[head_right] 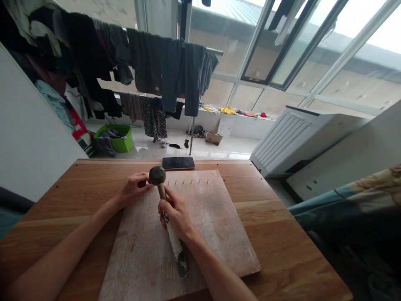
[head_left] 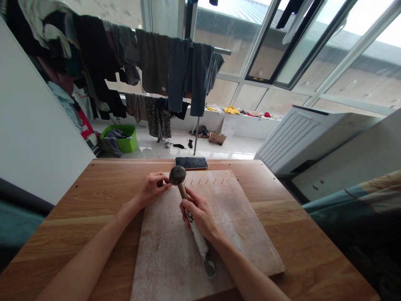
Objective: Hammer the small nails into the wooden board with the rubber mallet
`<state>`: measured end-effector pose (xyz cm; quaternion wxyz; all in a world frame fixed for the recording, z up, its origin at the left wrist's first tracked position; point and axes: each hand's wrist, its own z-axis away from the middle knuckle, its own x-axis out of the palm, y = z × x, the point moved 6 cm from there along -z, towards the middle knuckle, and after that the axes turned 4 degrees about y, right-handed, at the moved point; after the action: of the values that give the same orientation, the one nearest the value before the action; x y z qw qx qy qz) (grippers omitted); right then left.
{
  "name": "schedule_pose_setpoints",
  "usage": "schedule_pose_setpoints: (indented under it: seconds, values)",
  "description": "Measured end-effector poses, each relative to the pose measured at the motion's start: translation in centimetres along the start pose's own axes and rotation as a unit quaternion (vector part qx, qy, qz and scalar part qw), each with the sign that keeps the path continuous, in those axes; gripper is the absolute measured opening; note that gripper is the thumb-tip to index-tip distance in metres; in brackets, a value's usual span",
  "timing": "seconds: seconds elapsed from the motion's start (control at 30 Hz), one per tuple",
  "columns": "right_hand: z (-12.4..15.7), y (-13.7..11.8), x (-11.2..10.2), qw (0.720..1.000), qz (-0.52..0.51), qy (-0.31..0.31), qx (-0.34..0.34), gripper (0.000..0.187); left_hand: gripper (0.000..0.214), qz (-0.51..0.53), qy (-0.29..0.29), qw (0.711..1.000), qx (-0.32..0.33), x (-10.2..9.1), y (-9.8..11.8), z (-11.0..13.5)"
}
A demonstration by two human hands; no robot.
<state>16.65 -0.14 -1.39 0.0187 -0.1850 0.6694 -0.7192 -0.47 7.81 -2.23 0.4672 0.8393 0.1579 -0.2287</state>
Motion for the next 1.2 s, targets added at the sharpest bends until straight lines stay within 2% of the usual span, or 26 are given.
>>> schedule_pose_setpoints:
  seconds: [0.27,0.57,0.93,1.07,1.2]
  values:
    - [0.0,-0.2,-0.1,1.0,-0.002,0.014,-0.008,0.053,0.017,-0.004,0.002,1.0,-0.007,-0.1,0.5,-0.1]
    - [0.1,-0.2,0.5,1.0,0.022,-0.02,0.004,0.053,0.014,0.003,0.004,1.0,0.017,-0.1,0.3,-0.1]
    - [0.1,0.1,0.6,0.999,0.017,-0.026,0.01,0.052,0.01,-0.013,-0.007,1.0,0.013,0.0,0.2,-0.1]
    - [0.6,-1.0,0.0,0.999,-0.02,0.025,-0.013,0.054,0.017,-0.039,0.004,0.999,-0.005,0.0,0.1,0.0]
    - [2.8,-3.2,-2.0,0.991,-0.062,0.111,-0.044,0.049,0.02,-0.053,0.01,0.998,-0.014,0.0,0.0,0.3]
